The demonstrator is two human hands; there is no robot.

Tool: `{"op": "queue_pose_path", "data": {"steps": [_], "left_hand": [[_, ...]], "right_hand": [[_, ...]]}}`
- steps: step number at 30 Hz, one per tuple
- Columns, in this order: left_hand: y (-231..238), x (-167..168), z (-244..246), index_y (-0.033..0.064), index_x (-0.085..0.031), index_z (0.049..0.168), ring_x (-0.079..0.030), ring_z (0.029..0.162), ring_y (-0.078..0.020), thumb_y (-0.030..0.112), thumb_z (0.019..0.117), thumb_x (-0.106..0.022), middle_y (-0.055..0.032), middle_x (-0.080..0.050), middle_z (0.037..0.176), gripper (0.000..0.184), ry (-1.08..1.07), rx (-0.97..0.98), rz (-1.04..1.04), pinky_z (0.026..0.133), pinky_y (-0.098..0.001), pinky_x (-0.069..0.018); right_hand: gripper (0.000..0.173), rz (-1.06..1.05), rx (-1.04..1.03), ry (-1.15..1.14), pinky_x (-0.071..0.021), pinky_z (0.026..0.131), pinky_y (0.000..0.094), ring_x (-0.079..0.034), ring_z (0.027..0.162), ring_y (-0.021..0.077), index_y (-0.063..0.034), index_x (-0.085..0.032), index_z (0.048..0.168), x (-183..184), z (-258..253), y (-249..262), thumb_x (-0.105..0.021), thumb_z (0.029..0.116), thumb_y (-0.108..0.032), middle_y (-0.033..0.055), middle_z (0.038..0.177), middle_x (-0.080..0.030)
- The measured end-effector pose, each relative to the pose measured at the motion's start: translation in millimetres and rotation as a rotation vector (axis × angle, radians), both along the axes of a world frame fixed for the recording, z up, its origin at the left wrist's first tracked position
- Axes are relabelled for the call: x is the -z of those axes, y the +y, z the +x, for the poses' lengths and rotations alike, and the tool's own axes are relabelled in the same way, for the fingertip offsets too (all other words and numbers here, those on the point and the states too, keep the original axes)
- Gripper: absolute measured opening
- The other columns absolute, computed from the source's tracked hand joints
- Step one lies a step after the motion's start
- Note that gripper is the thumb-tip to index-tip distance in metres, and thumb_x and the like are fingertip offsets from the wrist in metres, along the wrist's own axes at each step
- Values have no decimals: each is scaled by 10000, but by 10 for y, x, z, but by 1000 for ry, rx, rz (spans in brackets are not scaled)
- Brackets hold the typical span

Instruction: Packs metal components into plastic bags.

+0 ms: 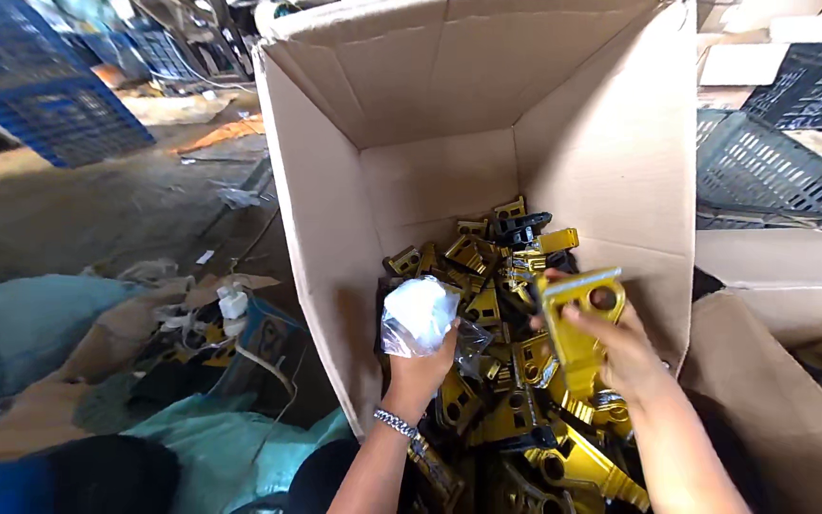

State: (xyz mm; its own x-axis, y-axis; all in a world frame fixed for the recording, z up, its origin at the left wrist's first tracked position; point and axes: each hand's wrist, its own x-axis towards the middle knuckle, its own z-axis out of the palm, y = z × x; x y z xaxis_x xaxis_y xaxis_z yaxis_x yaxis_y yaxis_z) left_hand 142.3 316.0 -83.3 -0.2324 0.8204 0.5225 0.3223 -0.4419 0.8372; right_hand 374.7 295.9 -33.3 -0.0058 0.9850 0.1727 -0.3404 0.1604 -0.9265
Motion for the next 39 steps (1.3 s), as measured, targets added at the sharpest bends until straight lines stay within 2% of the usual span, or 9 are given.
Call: {"op": "queue_pose_path", "data": {"steps": [3,10,15,18,23,30,33,36,39], "left_hand": [[-57,-29,77,-216,-486,1240,-679,1009,-55,78,748,-864,-158,-696,1082,685,-162,69,-62,946,-211,-552],[-114,-200,4,-125,-537,1220,-694,962,-59,36,775,-811,-84,-714,1033,546,-321,175,-224,901,-232,-580],[-188,-467,-11,-54,-497,1294,-685,1008,-96,-51,839,-738,-77,-694,1085,514,-596,203,-418,907,-270,-581],[-224,-378,-71,-96,-497,1285,-680,1013,-78,-51,818,-763,-90,-692,1089,539,-463,192,-387,915,-255,-576],[-67,-2,-89,-230,-518,1246,-686,1081,-199,277,674,-920,-265,-687,1135,863,103,2,-32,1003,-325,-536],[-526,-50,52,-169,-630,1087,-694,996,-79,190,718,-848,-170,-731,998,558,161,246,72,933,-230,-543],[-480,-7,121,-158,-569,1181,-700,990,-77,151,780,-854,-119,-726,1051,580,-41,424,-16,924,-260,-583],[-327,-232,-90,-79,-541,1227,-728,875,-105,96,872,-692,-40,-739,955,423,-271,364,-353,848,-296,-616],[-278,-344,-104,-59,-541,1210,-742,830,-130,34,936,-600,-48,-752,901,295,-384,342,-458,816,-304,-626]], "right_hand": [[719,-122,-258,-274,-638,842,387,-713,1008,204,-35,-366,1422,26,-283,-103,-776,836,-120,88,1253,-645],[602,-18,-39,-640,-557,910,242,-659,1052,52,0,-499,1355,6,-489,-46,-750,879,-269,91,1184,-673],[297,304,182,-1110,-583,791,540,-686,961,410,55,-693,1077,258,-869,115,-738,791,-12,293,1142,-645],[495,46,-119,-1312,-549,903,565,-648,1102,463,26,-549,1358,237,-1027,162,-704,906,-105,333,1418,-484],[858,-153,-48,-836,-456,1089,428,-515,1330,345,49,-292,1524,280,-989,278,-776,832,-100,284,1474,-448],[567,79,299,-406,-544,901,257,-660,1022,101,81,-604,1294,443,-884,157,-783,845,-216,165,1174,-682],[311,-41,311,-334,-555,728,238,-632,800,48,19,-625,1031,438,-699,82,-780,802,-122,36,913,-656],[128,118,299,390,-596,688,244,-696,803,72,-123,-669,1004,516,-187,-120,-688,881,-150,-13,911,-729],[393,376,178,889,-588,748,272,-712,868,147,-75,-689,1055,468,46,-15,-514,1010,-424,59,964,-729]]}}
